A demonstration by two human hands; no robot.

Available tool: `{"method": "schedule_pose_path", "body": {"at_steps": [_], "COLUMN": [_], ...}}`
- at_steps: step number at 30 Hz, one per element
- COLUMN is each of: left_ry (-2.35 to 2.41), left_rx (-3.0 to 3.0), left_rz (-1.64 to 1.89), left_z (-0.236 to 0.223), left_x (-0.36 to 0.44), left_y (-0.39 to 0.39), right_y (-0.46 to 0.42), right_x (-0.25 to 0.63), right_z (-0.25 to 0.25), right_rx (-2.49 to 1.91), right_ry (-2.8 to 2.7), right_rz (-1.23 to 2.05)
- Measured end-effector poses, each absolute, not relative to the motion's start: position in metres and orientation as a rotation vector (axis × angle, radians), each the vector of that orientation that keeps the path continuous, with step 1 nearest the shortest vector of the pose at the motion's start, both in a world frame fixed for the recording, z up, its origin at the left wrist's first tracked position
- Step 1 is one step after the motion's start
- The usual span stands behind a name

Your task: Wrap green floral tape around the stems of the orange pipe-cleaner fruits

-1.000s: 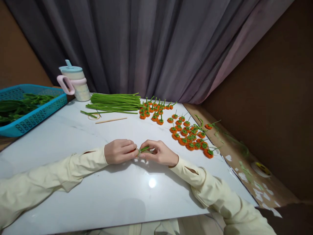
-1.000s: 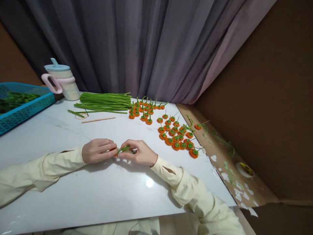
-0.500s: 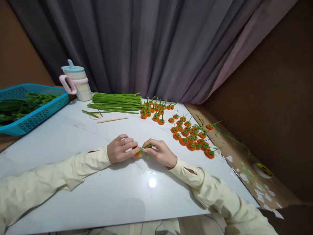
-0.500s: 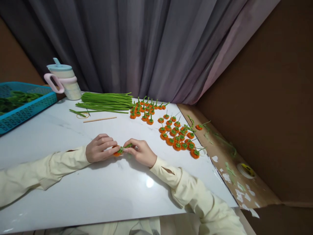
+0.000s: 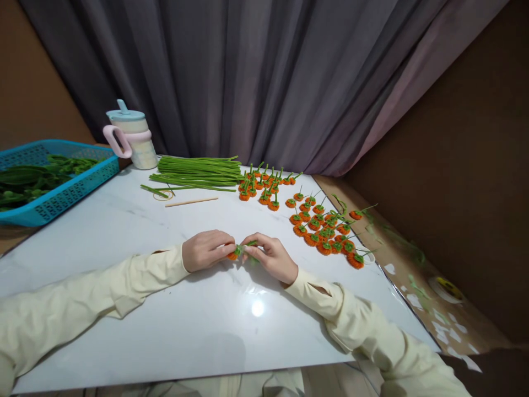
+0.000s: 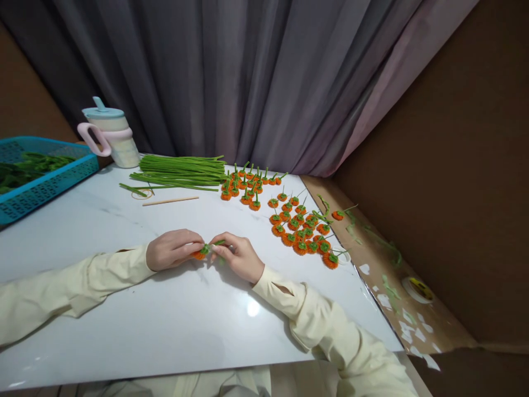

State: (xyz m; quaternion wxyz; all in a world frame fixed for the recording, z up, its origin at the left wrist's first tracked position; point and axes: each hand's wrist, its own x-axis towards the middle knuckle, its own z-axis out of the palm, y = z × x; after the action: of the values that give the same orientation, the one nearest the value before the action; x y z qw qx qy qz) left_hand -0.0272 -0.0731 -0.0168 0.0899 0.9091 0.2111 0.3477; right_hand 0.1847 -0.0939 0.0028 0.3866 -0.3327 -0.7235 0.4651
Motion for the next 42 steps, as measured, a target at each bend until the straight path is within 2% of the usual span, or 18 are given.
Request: {"method": "schedule_pose_path", "body": {"at_steps": [4,14,22,27,33,42], "left_ry": [0.78,0.566,0.683,0.543,0.256,0.279], "left_rx": [2.631,2.784,2.53,2.923,3.176,3.276], "left_rz": [1.012,0.962,0.994,0.928,1.358,1.271], "left_z": [-0.017,-0.017,-0.021,-0.019,-0.008,-0.006], "left_x": [-0.026,-0.03,-0.028,-0.029,-0.023,-0.025], "left_y": [-0.078,-0.066,-0.071,-0.068,-0.065,-0.068], "right_y": [-0.095,-0.095,-0.097,-0.097,-0.096,-0.097], "right_x": [0.183,0.185,0.185,0.184,0.183,0.184], "right_z": [0.001,0.0,0.001,0.0,-0.002,0.001], "right_rx": [-0.852,-0.882,-0.838,-0.846,-0.862,-0.862], "right_ry": [-1.824,-1.739,-1.716,-1.802,-1.812,-1.856], "right_rz": [1.204,1.06,1.094,1.076,1.119,1.047]}}
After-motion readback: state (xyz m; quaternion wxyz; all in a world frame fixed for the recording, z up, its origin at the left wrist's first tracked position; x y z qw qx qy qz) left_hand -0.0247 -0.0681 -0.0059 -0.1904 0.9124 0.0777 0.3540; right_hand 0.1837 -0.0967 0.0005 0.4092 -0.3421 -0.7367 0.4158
